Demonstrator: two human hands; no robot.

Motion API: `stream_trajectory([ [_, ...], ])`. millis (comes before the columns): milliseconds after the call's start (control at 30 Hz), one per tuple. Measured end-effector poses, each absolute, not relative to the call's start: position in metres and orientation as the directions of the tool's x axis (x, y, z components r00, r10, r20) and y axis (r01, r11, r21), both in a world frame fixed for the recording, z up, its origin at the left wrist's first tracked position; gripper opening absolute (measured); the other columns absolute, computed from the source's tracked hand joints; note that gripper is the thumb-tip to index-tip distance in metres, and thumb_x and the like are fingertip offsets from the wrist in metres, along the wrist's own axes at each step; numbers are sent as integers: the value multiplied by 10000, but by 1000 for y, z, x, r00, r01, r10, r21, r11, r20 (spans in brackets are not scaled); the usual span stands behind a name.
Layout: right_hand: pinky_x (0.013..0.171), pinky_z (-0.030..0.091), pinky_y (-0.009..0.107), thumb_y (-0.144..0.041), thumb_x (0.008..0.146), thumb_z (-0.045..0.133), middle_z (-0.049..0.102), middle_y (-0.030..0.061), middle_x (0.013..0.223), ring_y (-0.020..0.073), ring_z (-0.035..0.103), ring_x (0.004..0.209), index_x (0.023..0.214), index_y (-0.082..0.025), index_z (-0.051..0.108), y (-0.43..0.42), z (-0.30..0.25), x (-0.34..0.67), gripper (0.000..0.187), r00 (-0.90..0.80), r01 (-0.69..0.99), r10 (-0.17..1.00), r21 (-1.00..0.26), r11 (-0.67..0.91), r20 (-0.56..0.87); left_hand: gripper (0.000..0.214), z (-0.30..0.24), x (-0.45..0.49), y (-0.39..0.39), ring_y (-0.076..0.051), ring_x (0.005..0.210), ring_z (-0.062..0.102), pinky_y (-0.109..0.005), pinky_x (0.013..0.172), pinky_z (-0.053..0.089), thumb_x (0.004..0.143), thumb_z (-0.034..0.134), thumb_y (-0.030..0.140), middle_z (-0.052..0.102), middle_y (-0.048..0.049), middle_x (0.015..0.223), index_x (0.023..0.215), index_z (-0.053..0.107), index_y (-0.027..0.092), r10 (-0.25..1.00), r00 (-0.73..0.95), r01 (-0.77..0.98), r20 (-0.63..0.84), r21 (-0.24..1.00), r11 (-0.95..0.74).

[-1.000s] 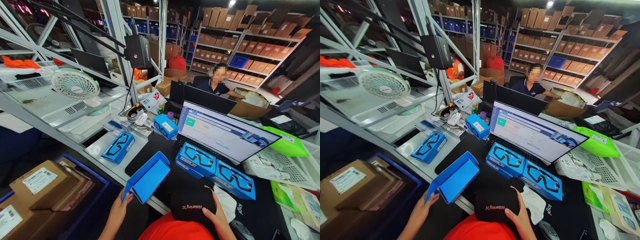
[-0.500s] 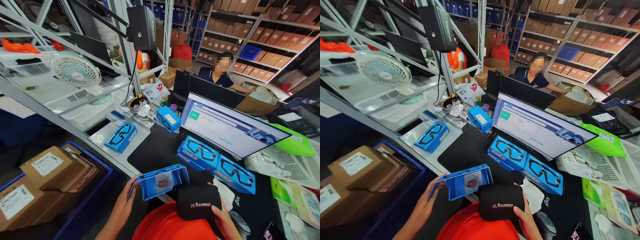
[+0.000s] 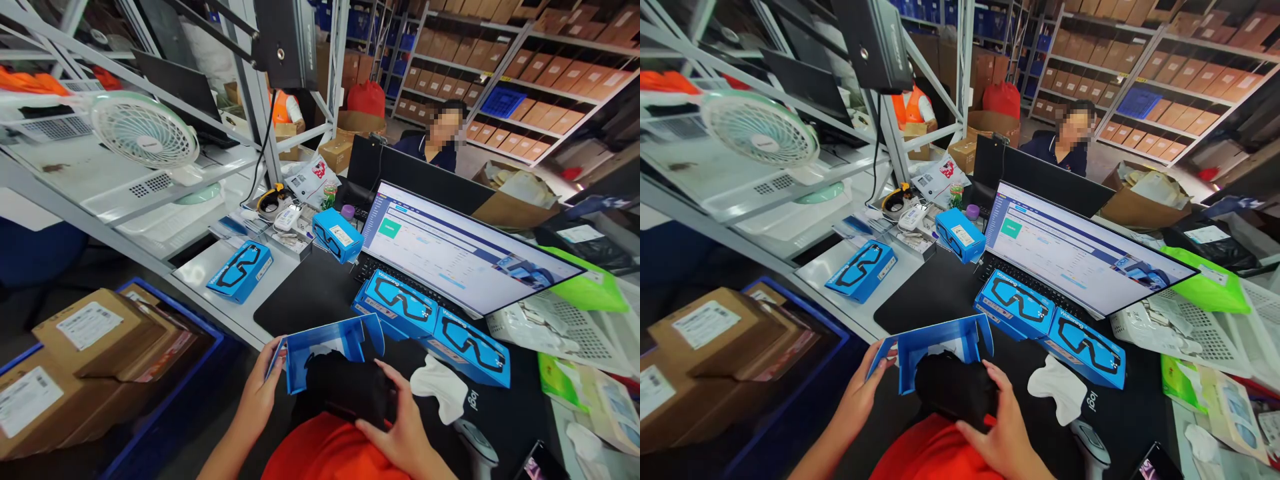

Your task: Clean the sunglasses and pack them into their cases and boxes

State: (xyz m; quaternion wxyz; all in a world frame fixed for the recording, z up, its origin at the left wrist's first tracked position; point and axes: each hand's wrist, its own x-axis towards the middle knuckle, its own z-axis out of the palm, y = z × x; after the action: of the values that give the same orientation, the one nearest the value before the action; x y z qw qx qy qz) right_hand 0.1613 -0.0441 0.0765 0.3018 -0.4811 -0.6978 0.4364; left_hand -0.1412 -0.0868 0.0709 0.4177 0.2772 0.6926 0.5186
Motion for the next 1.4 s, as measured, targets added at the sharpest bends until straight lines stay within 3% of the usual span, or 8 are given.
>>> stream_trajectory([
  [300, 1046, 478, 472, -394, 947, 518, 573, 192, 1340, 328, 577, 1250, 1374, -137, 440, -10, 51, 89, 504, -335, 622, 923, -780, 66, -190, 649, 59, -146, -85, -308, 1228, 606, -445, 1121, 417, 822, 577, 686, 662, -84, 1286, 1296, 580, 243, 812, -498, -74, -304, 948, 309],
  [500, 968, 464, 539, -362, 926, 574, 603, 226, 1273, 431, 587, 1167, 909, -148, 744, 9, 32, 81, 274, -313, 862, 928, -471, 187, -204, 607, 54, -147, -84, -305, 1282, 563, -462, 1156, 364, 865, 537, 667, 608, -82, 1359, 1323, 547, 268, 840, -457, -66, -293, 953, 296],
  [600, 839, 516, 497, -296, 915, 571, 693, 203, 1083, 394, 675, 986, 776, -173, 745, 15, 20, 90, 254, -305, 850, 921, -505, 149, -242, 606, 57, -147, -81, -302, 1287, 552, -474, 1162, 346, 873, 516, 672, 596, -83, 1356, 1330, 526, 274, 845, -451, 5, -288, 946, 325],
  [833, 637, 556, 340, -352, 854, 613, 730, 41, 760, 235, 707, 664, 1077, -221, 730, 6, 22, 170, 284, -445, 671, 852, -732, 114, -275, 630, 66, -136, -95, -324, 1303, 537, -479, 1122, 410, 857, 492, 710, 594, -94, 1359, 1311, 500, 273, 847, -440, 120, -298, 915, 385],
  [933, 817, 569, 421, -387, 801, 696, 696, 152, 1208, 293, 701, 1028, 1444, -202, 462, 8, 33, 189, 709, -430, 505, 878, -862, 40, -211, 636, 56, -127, -108, -325, 1396, 446, -477, 1158, 372, 881, 479, 683, 542, -100, 1441, 1361, 462, 267, 853, -444, 131, -274, 922, 364],
  [1033, 1135, 340, 517, -418, 694, 833, 308, 186, 1606, 319, 351, 1453, 1590, -259, 76, 18, 49, 181, 1183, -542, 238, 834, -971, 35, -103, 630, 38, -120, -119, -298, 1466, 345, -467, 1202, 303, 931, 447, 613, 446, -90, 1543, 1455, 381, 270, 871, -419, 173, -257, 919, 355],
  [1300, 1200, 240, 466, -620, 963, 465, 327, 137, 1609, 285, 341, 1462, 1603, -213, 18, 17, 97, 157, 880, -733, 314, 629, -949, -25, -260, 729, -6, -113, -136, -370, 1436, 370, -460, 1168, 373, 820, 577, 610, 540, -79, 1482, 1427, 473, 221, 852, -449, 201, -270, 898, 391],
  [1400, 1235, 133, 478, -615, 979, 431, 191, 67, 1664, 293, 140, 1528, 1603, -264, 52, 11, 94, 161, 810, -705, 404, 625, -914, -36, -336, 678, -8, -106, -139, -361, 1431, 385, -462, 1175, 363, 845, 521, 569, 529, -46, 1495, 1444, 452, 259, 846, -486, 232, -219, 901, 367],
])
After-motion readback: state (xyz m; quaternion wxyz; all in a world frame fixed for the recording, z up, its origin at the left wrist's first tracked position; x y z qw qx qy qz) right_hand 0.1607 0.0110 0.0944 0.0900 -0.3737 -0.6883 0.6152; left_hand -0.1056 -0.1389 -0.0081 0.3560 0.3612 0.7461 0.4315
